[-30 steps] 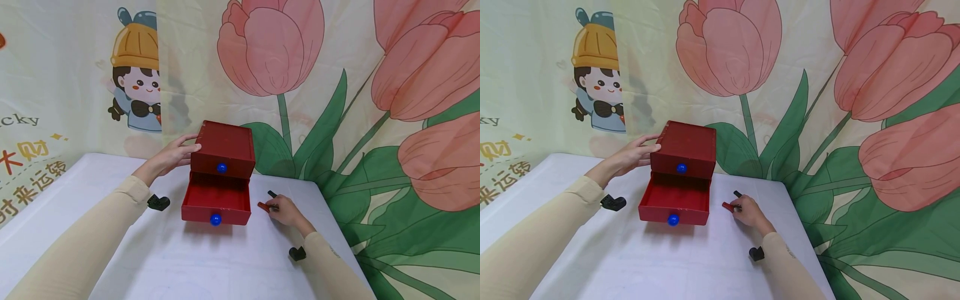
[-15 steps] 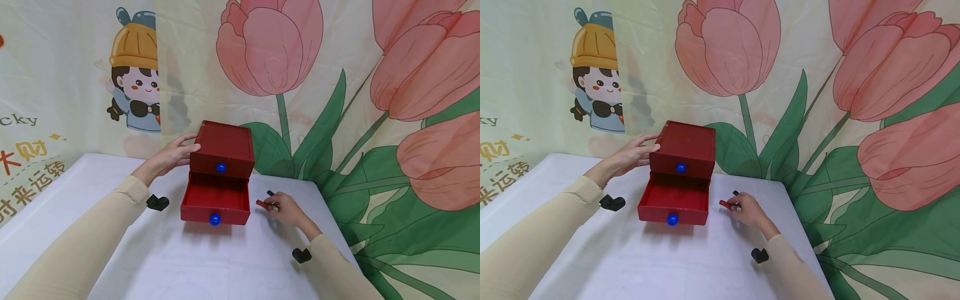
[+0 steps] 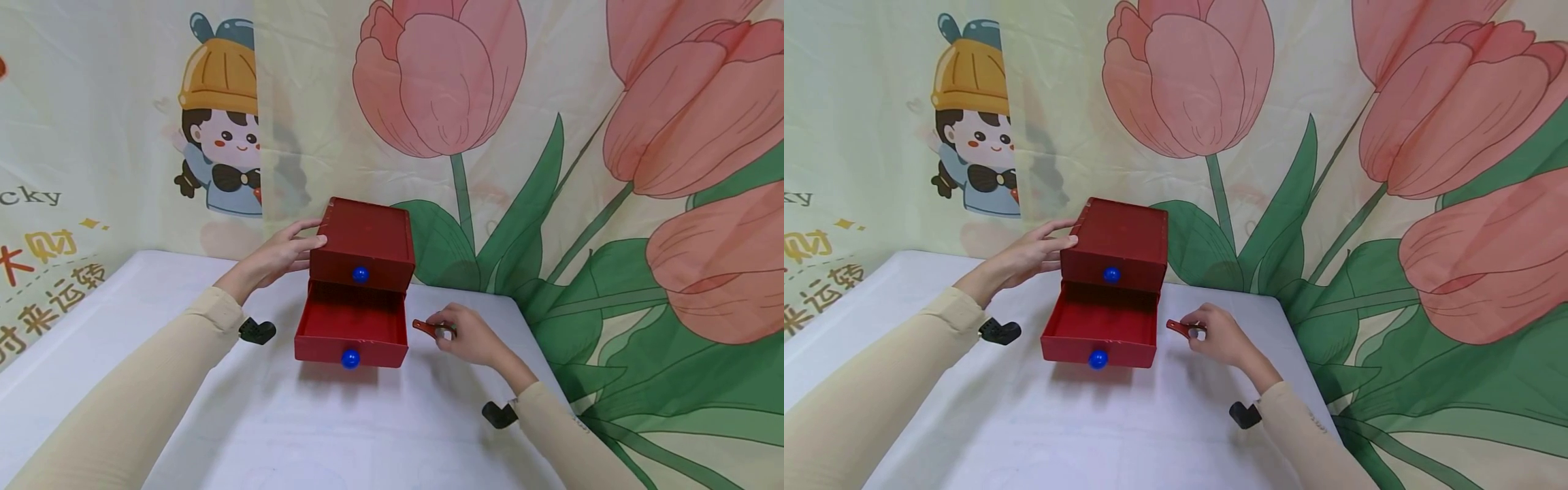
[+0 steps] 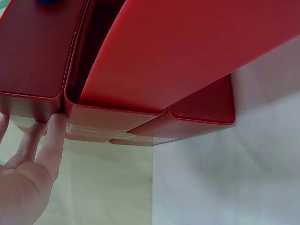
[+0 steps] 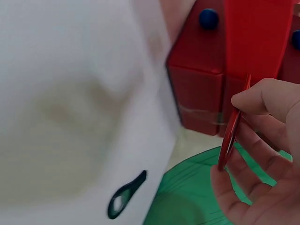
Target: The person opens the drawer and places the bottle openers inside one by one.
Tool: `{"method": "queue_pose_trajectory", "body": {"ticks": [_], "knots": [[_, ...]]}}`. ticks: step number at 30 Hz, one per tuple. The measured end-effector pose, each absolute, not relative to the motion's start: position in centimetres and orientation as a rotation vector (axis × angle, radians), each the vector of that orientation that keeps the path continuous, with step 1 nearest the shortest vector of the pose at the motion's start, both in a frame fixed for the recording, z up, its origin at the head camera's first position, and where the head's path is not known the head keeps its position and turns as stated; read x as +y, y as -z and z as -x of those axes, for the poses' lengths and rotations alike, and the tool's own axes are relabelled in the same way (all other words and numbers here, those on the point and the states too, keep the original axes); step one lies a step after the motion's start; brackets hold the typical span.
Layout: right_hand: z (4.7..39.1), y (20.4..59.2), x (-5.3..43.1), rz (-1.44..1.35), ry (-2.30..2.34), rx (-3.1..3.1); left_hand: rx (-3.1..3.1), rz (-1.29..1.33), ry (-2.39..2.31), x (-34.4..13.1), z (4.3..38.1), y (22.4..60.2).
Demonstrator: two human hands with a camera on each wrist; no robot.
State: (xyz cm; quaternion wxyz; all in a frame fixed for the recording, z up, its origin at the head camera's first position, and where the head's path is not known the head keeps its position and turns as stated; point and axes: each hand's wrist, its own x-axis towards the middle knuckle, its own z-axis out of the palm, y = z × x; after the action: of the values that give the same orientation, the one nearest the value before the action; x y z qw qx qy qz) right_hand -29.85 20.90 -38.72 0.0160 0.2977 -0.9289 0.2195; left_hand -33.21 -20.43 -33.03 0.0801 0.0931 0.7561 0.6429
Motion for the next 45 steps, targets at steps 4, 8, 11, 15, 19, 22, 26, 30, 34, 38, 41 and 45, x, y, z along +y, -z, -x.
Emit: {"method": "queue_pose_trajectory", "body": {"ticks": [4,8,11,15,19,22,26,30,34,38,41,45], "knots": [[29.2,37.4,20.2,-0.966,-0.692,-2.859,2.263,-0.279,-1.921,-20.5,33.2,33.1],[28.8,36.1,19.6,-1.007,-0.706,-2.839,2.269,-0.278,-1.919,-20.7,33.2,33.2],[28.5,35.3,19.0,-1.034,-0.703,-2.835,2.272,-0.279,-1.918,-20.8,33.2,33.2],[28.1,34.3,18.1,-1.066,-0.672,-2.814,2.273,-0.284,-1.917,-20.8,33.2,33.3],[27.7,33.6,17.1,-1.106,-0.649,-2.799,2.27,-0.282,-1.923,-20.9,33.2,33.3],[27.6,33.2,16.2,-1.134,-0.643,-2.805,2.264,-0.281,-1.931,-20.9,33.2,33.3],[27.5,32.9,15.2,-1.147,-0.64,-2.823,2.262,-0.282,-1.933,-20.9,33.0,33.4],[27.6,32.6,14.2,-1.173,-0.648,-2.83,2.266,-0.283,-1.931,-21.0,32.9,33.4],[27.9,32.6,13.1,-1.213,-0.646,-2.824,2.26,-0.284,-1.941,-21.0,32.9,33.3],[28.2,32.7,11.9,-1.25,-0.639,-2.816,2.257,-0.29,-1.946,-20.9,33.0,33.3],[28.3,32.9,11.1,-1.281,-0.631,-2.807,2.26,-0.295,-1.946,-20.8,33.2,33.4],[28.6,33.1,10.1,-1.301,-0.598,-2.801,2.264,-0.301,-1.941,-20.6,33.3,33.5]]}}
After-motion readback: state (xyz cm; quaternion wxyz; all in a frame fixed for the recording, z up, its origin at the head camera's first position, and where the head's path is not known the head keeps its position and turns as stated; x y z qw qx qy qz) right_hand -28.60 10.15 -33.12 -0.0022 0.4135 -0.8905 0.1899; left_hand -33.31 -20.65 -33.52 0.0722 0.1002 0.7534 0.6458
